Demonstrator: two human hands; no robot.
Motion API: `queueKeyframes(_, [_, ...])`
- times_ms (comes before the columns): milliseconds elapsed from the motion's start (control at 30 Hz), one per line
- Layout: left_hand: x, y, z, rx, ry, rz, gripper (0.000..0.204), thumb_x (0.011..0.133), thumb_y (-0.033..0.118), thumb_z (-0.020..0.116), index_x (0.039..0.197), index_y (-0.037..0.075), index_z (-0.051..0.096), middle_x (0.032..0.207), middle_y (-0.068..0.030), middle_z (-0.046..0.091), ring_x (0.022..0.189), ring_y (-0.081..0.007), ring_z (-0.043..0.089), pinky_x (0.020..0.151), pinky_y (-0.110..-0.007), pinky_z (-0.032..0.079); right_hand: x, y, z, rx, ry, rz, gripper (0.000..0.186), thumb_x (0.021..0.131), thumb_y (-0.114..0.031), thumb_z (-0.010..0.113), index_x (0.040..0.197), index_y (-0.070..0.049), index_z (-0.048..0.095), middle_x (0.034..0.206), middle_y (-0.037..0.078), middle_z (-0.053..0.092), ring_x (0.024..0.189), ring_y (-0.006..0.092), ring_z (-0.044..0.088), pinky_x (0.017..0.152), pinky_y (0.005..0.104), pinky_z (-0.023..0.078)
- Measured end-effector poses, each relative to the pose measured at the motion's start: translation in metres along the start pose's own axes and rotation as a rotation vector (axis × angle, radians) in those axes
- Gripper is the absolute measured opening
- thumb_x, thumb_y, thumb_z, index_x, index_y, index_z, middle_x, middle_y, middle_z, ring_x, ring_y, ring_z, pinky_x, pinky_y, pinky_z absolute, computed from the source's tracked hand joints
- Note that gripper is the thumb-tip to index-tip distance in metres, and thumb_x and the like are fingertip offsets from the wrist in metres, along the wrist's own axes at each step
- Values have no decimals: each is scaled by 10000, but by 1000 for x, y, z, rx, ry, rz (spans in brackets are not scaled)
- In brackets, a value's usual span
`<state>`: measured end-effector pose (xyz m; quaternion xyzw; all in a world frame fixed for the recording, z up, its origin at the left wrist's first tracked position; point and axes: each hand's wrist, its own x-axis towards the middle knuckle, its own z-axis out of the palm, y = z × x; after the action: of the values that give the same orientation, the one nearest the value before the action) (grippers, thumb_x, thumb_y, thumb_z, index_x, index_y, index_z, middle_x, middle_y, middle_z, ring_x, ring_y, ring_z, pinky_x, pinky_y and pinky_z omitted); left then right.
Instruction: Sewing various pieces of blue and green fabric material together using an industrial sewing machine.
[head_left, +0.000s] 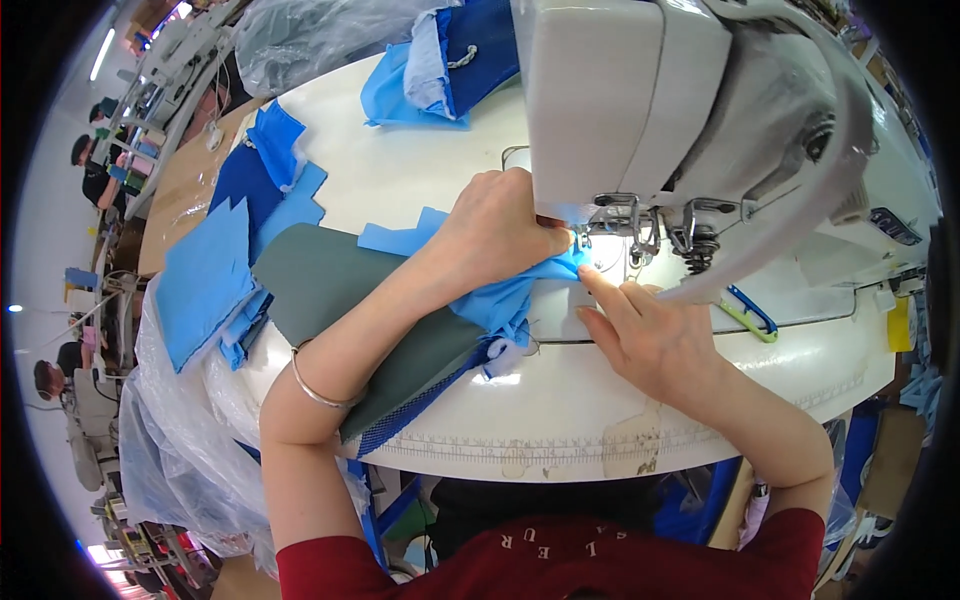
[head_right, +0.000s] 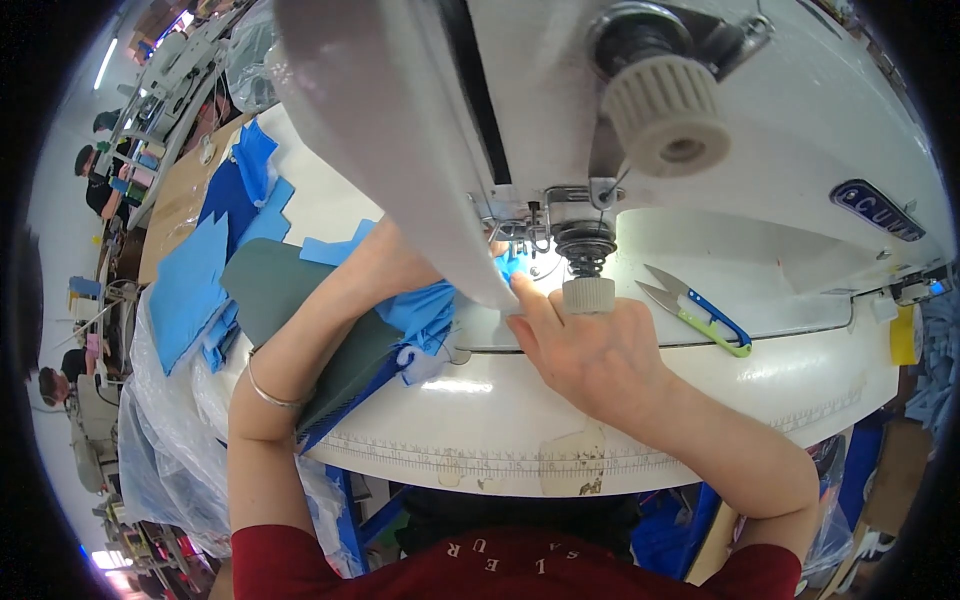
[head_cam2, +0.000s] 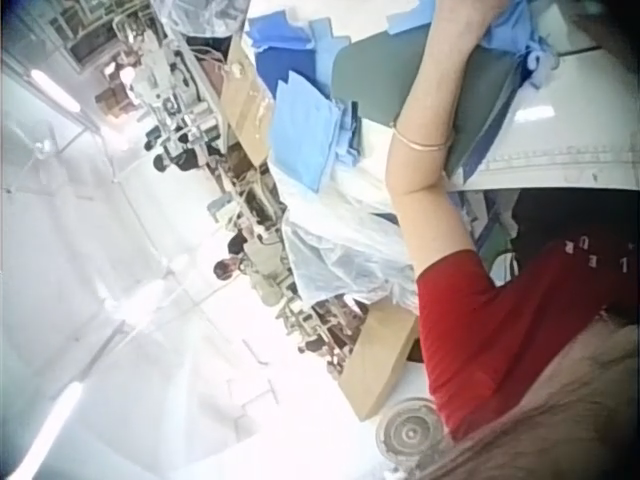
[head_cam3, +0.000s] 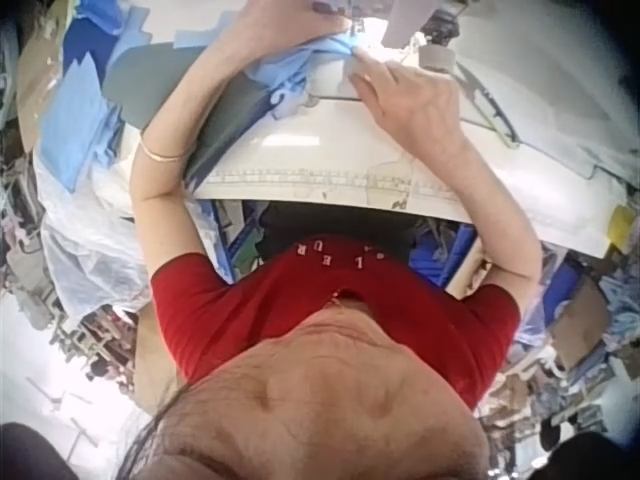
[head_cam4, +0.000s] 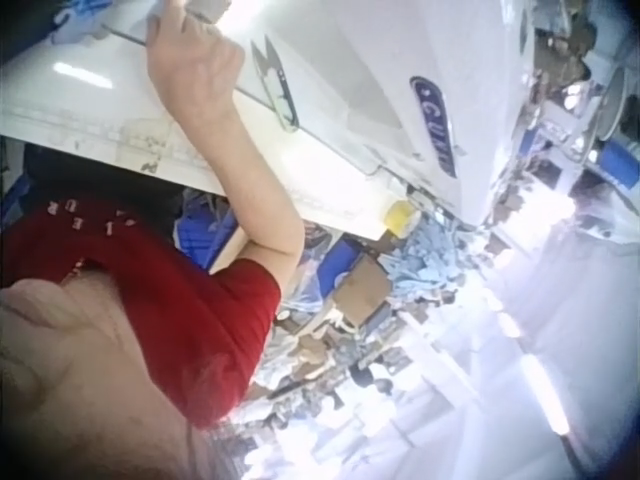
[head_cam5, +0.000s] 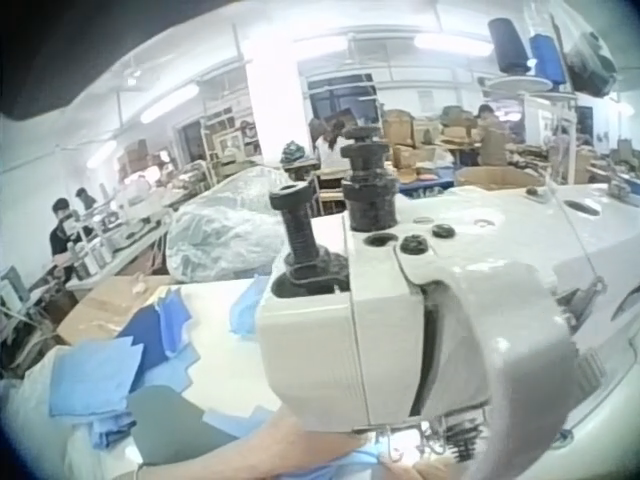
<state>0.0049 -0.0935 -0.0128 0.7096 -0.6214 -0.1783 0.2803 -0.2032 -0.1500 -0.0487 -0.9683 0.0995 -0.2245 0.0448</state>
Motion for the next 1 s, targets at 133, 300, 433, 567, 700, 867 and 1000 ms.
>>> queueKeyframes(133, [0,-2,2,-49,52,28,178,694,142,657,732,-31,670,688,-235,632,697,-407,633,666,-435,517,-1,1,1,12,-8,9,413,843,-200,709,1226,-88,604,691,2,552,535,136,565,435,290,408])
queueKeyframes(300, [4,-2,1,39,55,33,195,692,146,673,827,6,691,732,-224,651,713,-403,639,681,-433,523,0,1,-1,-8,-43,56,414,866,-225,683,1244,-82,592,703,13,571,502,160,566,433,311,414])
queueKeyframes(433, [7,-3,-3,8,44,54,233,674,130,692,884,27,694,768,-217,662,733,-401,639,695,-432,524,3,2,3,-17,58,15,377,843,-258,692,1146,-39,635,581,-4,534,435,153,502,362,313,346])
queueKeyframes(567, [10,-6,-8,-8,35,144,246,664,97,705,897,22,688,775,-206,667,746,-393,642,702,-424,526,0,3,7,6,22,61,377,858,-279,683,1164,-64,631,512,-3,517,364,166,464,352,323,344])
queueKeyframes(700, [7,-2,-7,-24,67,186,224,666,79,701,880,15,682,764,-195,663,730,-386,638,678,-413,524,-1,1,3,2,-96,121,397,884,-262,666,1245,-113,593,714,20,619,498,179,588,419,323,420])
queueKeyframes(867, [10,-10,-2,-1,78,234,212,667,74,703,868,11,680,772,-185,663,711,-379,633,651,-404,518,2,3,3,14,51,21,378,854,-261,681,1167,-57,623,549,22,555,399,184,523,367,329,398])
queueKeyframes(1000, [10,-10,-4,-16,62,273,205,665,69,704,858,5,674,786,-185,664,707,-378,631,645,-405,516,1,5,3,32,44,20,381,846,-247,686,1167,-52,618,578,32,576,422,190,546,373,328,404])
